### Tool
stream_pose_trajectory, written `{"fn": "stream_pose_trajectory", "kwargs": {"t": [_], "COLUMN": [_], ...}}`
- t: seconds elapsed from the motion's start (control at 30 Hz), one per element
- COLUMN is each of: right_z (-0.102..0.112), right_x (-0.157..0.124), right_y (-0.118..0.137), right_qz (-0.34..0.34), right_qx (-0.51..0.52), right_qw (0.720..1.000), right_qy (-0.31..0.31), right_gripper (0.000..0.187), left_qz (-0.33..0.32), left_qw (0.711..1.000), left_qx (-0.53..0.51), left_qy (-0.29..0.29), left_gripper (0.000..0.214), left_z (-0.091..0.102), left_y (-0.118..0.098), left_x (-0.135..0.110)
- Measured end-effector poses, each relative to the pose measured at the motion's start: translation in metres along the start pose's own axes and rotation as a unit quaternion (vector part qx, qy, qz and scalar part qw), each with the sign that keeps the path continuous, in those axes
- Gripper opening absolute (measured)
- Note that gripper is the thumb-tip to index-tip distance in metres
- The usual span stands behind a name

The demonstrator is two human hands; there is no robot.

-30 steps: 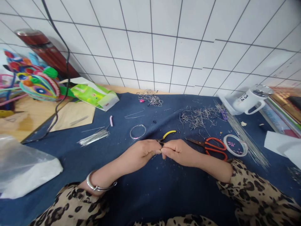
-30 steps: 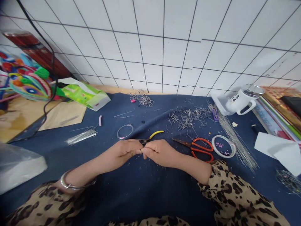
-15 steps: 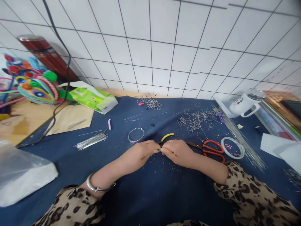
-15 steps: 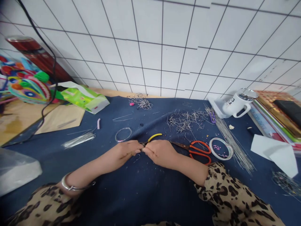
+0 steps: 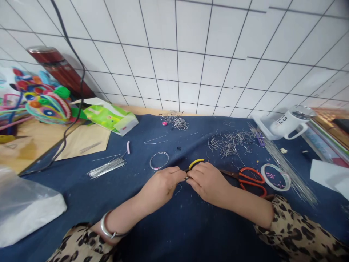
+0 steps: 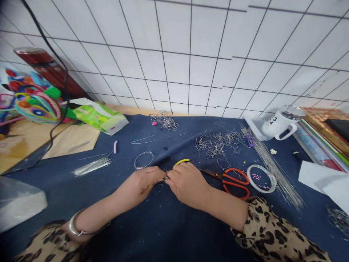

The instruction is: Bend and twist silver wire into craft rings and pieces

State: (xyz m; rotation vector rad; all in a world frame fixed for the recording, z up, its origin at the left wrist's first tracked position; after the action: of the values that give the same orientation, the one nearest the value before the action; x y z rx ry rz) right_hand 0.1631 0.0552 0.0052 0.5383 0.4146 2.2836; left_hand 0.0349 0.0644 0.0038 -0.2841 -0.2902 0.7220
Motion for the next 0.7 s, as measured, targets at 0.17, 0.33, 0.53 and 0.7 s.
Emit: {"fn": "stream_pose_trajectory", "kwargs": {"t": [0.17, 0.33, 0.53, 0.7], "right_z": [-0.007, -0.005, -0.008, -0.004], "right_x": [-0.002, -0.001, 0.000, 0.000], "right_y": [0.001, 0.002, -0.005, -0.015], "right_qz": [-0.013, -0.017, -0.032, 0.012], "right_qx": [-0.034, -0.047, -0.063, 0.000], "right_qw": [0.999, 0.999, 0.997, 0.999], "right_qy": [0.021, 0.003, 0.013, 0.036], "right_gripper": [0.027, 0.024, 0.024, 0.024], "left_qz": [0.013, 0.035, 0.043, 0.042], "left_qw": [1.000, 0.998, 0.993, 0.999], "left_qx": [0.002, 0.048, 0.108, 0.001], "left_qy": [0.001, -0.008, -0.005, -0.014], "left_gripper": [0.028, 0.031, 0.030, 0.030], "left_z": [-0.003, -0.005, -0.008, -0.003], "left_y": [-0.003, -0.004, -0.004, 0.003], "left_x": [0.001, -0.001, 0.002, 0.003]}}
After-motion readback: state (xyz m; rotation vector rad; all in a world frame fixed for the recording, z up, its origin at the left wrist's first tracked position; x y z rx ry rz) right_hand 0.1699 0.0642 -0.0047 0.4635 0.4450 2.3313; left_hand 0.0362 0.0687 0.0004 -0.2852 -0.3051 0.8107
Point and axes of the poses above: each hand's wrist, its own x-axis towards the middle knuckle, its own z-axis out of the back of the hand, y = z × x, the point moved 5 cm from there along x, towards the middle knuckle, and after that the axes turned 12 degrees about x, right-handed, at the moved point
